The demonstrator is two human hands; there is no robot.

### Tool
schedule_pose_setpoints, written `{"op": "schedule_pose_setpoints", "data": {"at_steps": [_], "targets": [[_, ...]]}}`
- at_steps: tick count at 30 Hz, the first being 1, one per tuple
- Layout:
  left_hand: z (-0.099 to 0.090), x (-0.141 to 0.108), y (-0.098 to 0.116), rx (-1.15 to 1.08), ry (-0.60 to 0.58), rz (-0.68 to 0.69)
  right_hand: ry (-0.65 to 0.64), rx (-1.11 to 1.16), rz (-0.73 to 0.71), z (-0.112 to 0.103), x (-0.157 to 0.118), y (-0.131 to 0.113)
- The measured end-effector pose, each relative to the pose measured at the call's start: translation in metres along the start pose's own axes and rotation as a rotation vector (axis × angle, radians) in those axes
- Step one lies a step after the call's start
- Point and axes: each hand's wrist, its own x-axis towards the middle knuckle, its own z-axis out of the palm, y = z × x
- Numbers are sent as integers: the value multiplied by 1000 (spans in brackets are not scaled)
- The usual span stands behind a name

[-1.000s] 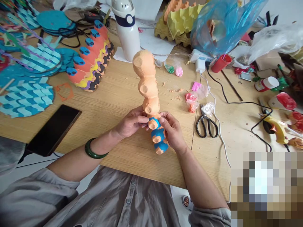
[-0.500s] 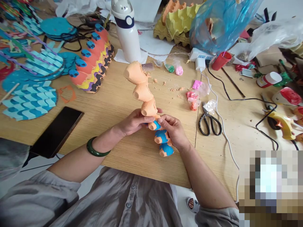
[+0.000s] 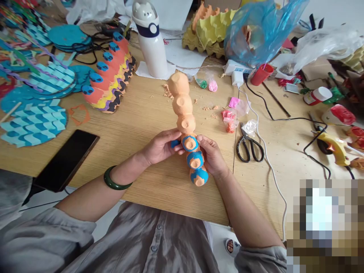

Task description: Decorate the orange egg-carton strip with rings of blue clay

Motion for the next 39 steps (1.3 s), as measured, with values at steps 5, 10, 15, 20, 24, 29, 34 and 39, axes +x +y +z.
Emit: {"op": "schedule_pose_setpoints", "data": {"at_steps": [5, 10, 15, 20, 24, 29, 34, 39], "targets": [[2, 0, 0, -40, -8, 2, 54, -24, 30, -5, 4, 5], [2, 0, -1, -38, -5, 33, 96, 1, 94, -7, 3, 6], [0, -1, -2, 26, -7, 27, 57, -17, 141, -4, 4, 5], [-3, 2, -1, -4, 122, 43, 144, -46, 126, -4, 5, 6], [-3, 3, 2, 1, 230, 27, 300, -375, -70, -2, 1, 8], [-1, 3, 5, 139, 332, 30, 311, -544, -192, 1, 0, 14], [-9, 2, 8, 398, 413, 8, 312, -584, -206, -1, 2, 18], [-25, 4, 6, 795, 533, 79, 388, -765, -295, -4, 2, 16]]}}
